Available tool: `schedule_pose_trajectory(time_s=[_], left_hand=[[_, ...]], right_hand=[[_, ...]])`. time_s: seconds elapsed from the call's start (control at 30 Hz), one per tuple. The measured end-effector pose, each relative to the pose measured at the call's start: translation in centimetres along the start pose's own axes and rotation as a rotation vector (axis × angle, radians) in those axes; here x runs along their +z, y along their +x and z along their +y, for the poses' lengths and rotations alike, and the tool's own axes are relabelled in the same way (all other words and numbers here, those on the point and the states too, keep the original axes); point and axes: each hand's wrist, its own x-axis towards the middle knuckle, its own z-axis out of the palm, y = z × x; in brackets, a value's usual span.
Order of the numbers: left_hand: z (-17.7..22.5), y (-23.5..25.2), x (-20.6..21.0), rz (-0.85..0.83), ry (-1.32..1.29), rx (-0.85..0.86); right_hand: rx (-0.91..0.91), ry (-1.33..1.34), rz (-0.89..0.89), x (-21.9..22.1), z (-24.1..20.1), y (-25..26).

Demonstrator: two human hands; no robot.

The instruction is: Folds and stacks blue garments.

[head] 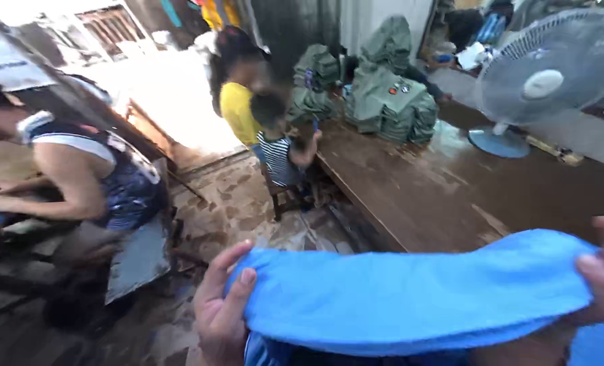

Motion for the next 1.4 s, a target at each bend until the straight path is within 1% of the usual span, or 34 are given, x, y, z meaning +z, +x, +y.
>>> schedule_pose_trajectory(time_s=[0.1,0.13,0.17,0.23,0.27,0.3,0.33,0.37,0.4,0.47,0.5,0.53,0.57,0.6,0.63,0.67,0.7,0.73,0.77,0.8,0.83,0.87,0.9,0.93,0.97,1.0,1.03,1.07,1.13,1.2,1.27,1.33,1.4], left_hand=[[-0.9,-0.4,-4.1,0.092,0.062,-0.08],[-1.5,0.1,-5.2,0.12,0.092,-0.125],[-2.4,1.1,-6.1,0.141,0.134,-0.177],[-4.7,4.6,-8.0,0.133,0.277,-0.278],[-6.0,6.6,-9.0,0.121,0.376,-0.307],[-7.3,8.8,-9.8,0.119,0.46,-0.292],[-7.9,11.4,-10.3,0.127,0.522,-0.245],[-7.6,14.2,-10.5,0.15,0.561,-0.165],[-6.9,16.9,-10.3,0.199,0.582,-0.049],[-6.3,21.0,-9.4,0.341,0.609,0.253],[-7.2,22.3,-8.8,0.419,0.632,0.387],[-9.2,23.1,-8.1,0.489,0.687,0.462],[-12.6,23.4,-7.5,0.522,0.772,0.465],[-17.2,23.3,-7.0,0.49,0.87,0.36],[-22.3,22.5,-6.7,0.39,0.97,0.143],[-27.2,21.1,-6.6,0.212,1.056,-0.172],[-31.1,19.5,-6.7,-0.02,1.096,-0.545],[-34.2,17.4,-7.0,-0.21,1.085,-0.846],[-36.4,15.2,-7.2,-0.345,1.045,-1.045],[-37.6,12.9,-7.3,-0.44,1.0,-1.156],[-38.1,10.5,-7.4,-0.509,0.947,-1.21],[-37.9,7.7,-7.7,-0.554,0.875,-1.243],[-37.1,4.6,-8.3,-0.569,0.8,-1.27],[-35.3,2.2,-9.0,-0.563,0.727,-1.31],[-32.9,0.8,-9.5,-0.513,0.644,-1.356],[-30.3,0.0,-9.9,-0.43,0.566,-1.382],[-27.7,-0.2,-10.2,-0.361,0.515,-1.399],[-25.6,0.1,-10.3,-0.307,0.499,-1.407],[-23.4,1.3,-10.3,-0.183,0.493,-1.385],[-23.4,2.3,-10.9,-0.098,0.511,-1.323],[-23.2,3.9,-11.7,-0.073,0.552,-1.228],[-21.0,7.5,-13.5,-0.055,0.604,-1.052],[-17.3,11.1,-15.3,0.017,0.661,-0.801]], right_hand=[[0.123,0.192,-0.08,6.9,3.3,1.0],[0.168,0.205,-0.149,9.0,4.6,1.9],[0.203,0.195,-0.215,11.1,6.4,3.2],[0.24,0.092,-0.354,15.2,11.1,6.2],[0.242,0.042,-0.407,17.5,13.1,8.1],[0.216,0.008,-0.407,20.0,14.4,10.4],[0.168,0.01,-0.381,22.3,15.1,12.9],[0.097,0.043,-0.335,24.4,14.9,15.6],[0.008,0.098,-0.273,26.1,14.1,18.3],[-0.253,0.213,-0.093,28.2,12.6,22.3],[-0.366,0.248,-0.012,28.9,12.6,23.2],[-0.443,0.247,0.063,29.7,13.5,23.4],[-0.459,0.197,0.121,31.0,15.7,22.8],[-0.373,0.112,0.129,32.9,19.2,21.2],[-0.199,-0.027,0.053,35.0,23.5,18.6],[0.041,-0.244,-0.151,36.5,27.6,15.0],[0.281,-0.504,-0.481,37.1,31.3,11.1],[0.492,-0.675,-0.841,37.1,34.3,7.4],[0.655,-0.75,-1.117,36.5,36.7,4.3],[0.736,-0.752,-1.272,35.5,38.6,1.5],[0.788,-0.726,-1.375,34.0,39.5,-0.9],[0.845,-0.671,-1.449,31.7,39.6,-3.1],[0.913,-0.584,-1.485,28.8,39.2,-5.2],[0.986,-0.478,-1.476,25.7,38.2,-6.4],[1.056,-0.376,-1.425,23.2,36.6,-6.2],[1.113,-0.292,-1.37,21.6,34.4,-4.9],[1.128,-0.226,-1.332,20.9,32.3,-3.6],[1.097,-0.169,-1.286,20.9,31.3,-3.0],[1.03,-0.099,-1.196,23.2,31.2,-2.5],[0.955,-0.035,-1.118,27.2,32.3,-2.7],[0.846,-0.011,-1.064,31.1,32.8,-0.6],[0.718,0.032,-0.985,34.6,31.7,3.9],[0.55,0.104,-0.858,36.6,29.4,9.1]])
